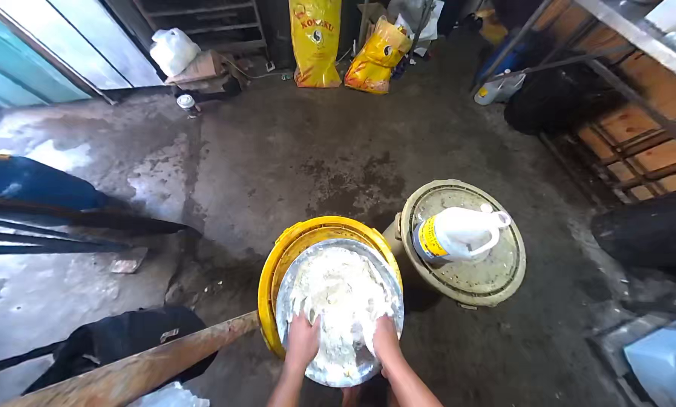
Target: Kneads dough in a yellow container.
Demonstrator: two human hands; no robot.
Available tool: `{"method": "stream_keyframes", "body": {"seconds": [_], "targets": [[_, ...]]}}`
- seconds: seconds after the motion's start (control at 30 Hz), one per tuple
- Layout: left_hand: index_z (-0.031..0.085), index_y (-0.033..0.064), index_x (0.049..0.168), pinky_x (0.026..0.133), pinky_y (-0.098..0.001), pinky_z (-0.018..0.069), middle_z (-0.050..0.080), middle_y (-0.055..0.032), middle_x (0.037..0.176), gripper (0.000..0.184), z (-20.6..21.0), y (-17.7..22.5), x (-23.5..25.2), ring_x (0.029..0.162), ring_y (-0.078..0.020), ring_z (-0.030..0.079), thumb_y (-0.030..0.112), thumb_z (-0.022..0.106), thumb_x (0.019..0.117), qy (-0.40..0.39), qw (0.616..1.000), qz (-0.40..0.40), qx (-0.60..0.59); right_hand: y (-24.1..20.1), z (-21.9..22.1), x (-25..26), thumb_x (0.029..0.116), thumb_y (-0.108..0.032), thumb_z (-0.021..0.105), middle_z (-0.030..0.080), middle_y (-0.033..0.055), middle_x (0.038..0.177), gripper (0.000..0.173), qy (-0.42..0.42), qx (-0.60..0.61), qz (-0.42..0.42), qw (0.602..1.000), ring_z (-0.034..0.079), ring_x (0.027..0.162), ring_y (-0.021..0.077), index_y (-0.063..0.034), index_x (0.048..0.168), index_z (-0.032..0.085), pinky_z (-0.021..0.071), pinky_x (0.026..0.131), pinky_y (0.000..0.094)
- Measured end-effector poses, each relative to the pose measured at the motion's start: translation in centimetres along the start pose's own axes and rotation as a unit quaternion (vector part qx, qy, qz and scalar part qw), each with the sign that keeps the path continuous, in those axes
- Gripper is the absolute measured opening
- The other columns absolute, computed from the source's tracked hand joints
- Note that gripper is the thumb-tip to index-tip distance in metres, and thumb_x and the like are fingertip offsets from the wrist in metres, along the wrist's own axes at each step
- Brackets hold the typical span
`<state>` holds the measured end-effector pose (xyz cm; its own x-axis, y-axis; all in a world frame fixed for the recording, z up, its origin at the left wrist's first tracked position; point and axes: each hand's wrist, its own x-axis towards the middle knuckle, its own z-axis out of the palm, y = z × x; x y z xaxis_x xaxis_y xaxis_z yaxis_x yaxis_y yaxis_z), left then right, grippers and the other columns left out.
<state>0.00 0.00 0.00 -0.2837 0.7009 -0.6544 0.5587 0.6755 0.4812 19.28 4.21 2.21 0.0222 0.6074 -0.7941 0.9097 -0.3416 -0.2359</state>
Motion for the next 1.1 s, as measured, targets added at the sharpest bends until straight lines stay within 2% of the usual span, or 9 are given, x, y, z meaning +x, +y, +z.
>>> {"method": "stream_keyframes", "body": {"seconds": [0.13,0.23,0.37,0.47,0.6,0.8,0.93,1.03,1.1], "targets": [[0.043,-0.0051,0.150,0.118,-0.0510,0.0368,0.045,-0.0311,0.151,0.063,3.3,-0.9,-0.1,0.140,-0.0411,0.047,0.036,0.056,0.1046,0.006,0.999,-0.030,-0.020,1.5,4.7,3.1,0.1014,-0.035,0.062,0.052,0.0298,0.146,0.061,0.004,0.099,0.044,0.994,0.048,0.141,0.0397,0.0098,0.141,0.052,0.0376,0.119,0.0501],[0.036,-0.0059,0.154,0.119,-0.0521,0.0351,0.042,-0.0312,0.154,0.067,4.8,-1.1,0.1,0.142,-0.0415,0.045,0.031,0.060,0.1030,0.040,0.993,-0.056,-0.096,1.9,6.6,4.8,0.1056,-0.027,0.058,0.052,0.0299,0.145,0.055,0.030,0.276,0.074,0.958,0.052,0.137,0.0375,0.0089,0.145,0.046,0.0403,0.116,0.0501],[0.049,-0.0071,0.145,0.113,-0.0554,0.0395,0.057,-0.0315,0.139,0.050,5.3,-0.4,0.3,0.132,-0.0420,0.054,0.028,0.050,0.1092,0.073,0.952,-0.130,-0.268,0.6,7.1,4.7,0.1126,-0.025,0.041,0.049,0.0269,0.149,0.047,-0.020,0.452,0.098,0.887,0.049,0.138,0.0354,0.0024,0.151,0.042,0.0410,0.114,0.0520],[0.043,-0.0063,0.148,0.114,-0.0548,0.0373,0.049,-0.0303,0.148,0.051,5.5,-0.6,0.7,0.138,-0.0400,0.047,0.030,0.040,0.1121,0.083,0.902,-0.176,-0.387,-1.4,6.3,4.0,0.1123,-0.017,0.039,0.048,0.0291,0.149,0.044,-0.054,0.423,0.063,0.902,0.049,0.138,0.0353,0.0060,0.150,0.041,0.0395,0.115,0.0488],[0.043,-0.0052,0.148,0.111,-0.0590,0.0378,0.046,-0.0298,0.149,0.054,5.6,-0.2,0.6,0.138,-0.0411,0.045,0.036,0.034,0.1130,0.082,0.866,-0.223,-0.441,-2.7,5.7,3.4,0.1063,-0.009,0.051,0.049,0.0281,0.149,0.048,-0.058,0.366,-0.047,0.928,0.049,0.139,0.0312,0.0083,0.149,0.041,0.0378,0.118,0.0422],[0.040,-0.0022,0.151,0.111,-0.0594,0.0374,0.044,-0.0275,0.151,0.054,4.4,3.4,-1.2,0.138,-0.0391,0.044,0.035,0.027,0.1136,0.050,0.839,-0.207,-0.500,-2.6,3.7,3.6,0.1011,-0.007,0.059,0.046,0.0298,0.152,0.056,-0.049,0.233,-0.131,0.962,0.044,0.145,0.0333,0.0123,0.150,0.038,0.0321,0.123,0.0412],[0.041,0.0016,0.150,0.104,-0.0585,0.0426,0.048,-0.0242,0.148,0.058,4.2,4.2,-0.7,0.131,-0.0358,0.049,0.042,0.024,0.1126,0.060,0.807,-0.193,-0.554,-3.7,1.8,2.1,0.0952,-0.010,0.067,0.053,0.0301,0.145,0.058,-0.051,0.176,-0.182,0.966,0.050,0.139,0.0342,0.0130,0.144,0.046,0.0365,0.120,0.0427],[0.038,0.0009,0.151,0.107,-0.0559,0.0410,0.046,-0.0242,0.150,0.054,3.7,4.5,-1.4,0.133,-0.0346,0.048,0.035,0.022,0.1134,0.031,0.824,-0.171,-0.540,-2.9,0.9,2.9,0.0959,-0.011,0.067,0.056,0.0299,0.142,0.054,-0.042,0.109,-0.159,0.980,0.052,0.137,0.0357,0.0129,0.141,0.050,0.0386,0.118,0.0451],[0.043,-0.0055,0.146,0.107,-0.0530,0.0415,0.049,-0.0282,0.144,0.046,2.8,4.6,-1.7,0.129,-0.0359,0.050,0.024,0.029,0.1135,0.014,0.874,-0.147,-0.464,-3.0,-0.3,3.2,0.0984,-0.015,0.065,0.054,0.0309,0.143,0.052,-0.057,0.042,-0.128,0.989,0.050,0.139,0.0384,0.0135,0.140,0.051,0.0380,0.118,0.0479]]}}
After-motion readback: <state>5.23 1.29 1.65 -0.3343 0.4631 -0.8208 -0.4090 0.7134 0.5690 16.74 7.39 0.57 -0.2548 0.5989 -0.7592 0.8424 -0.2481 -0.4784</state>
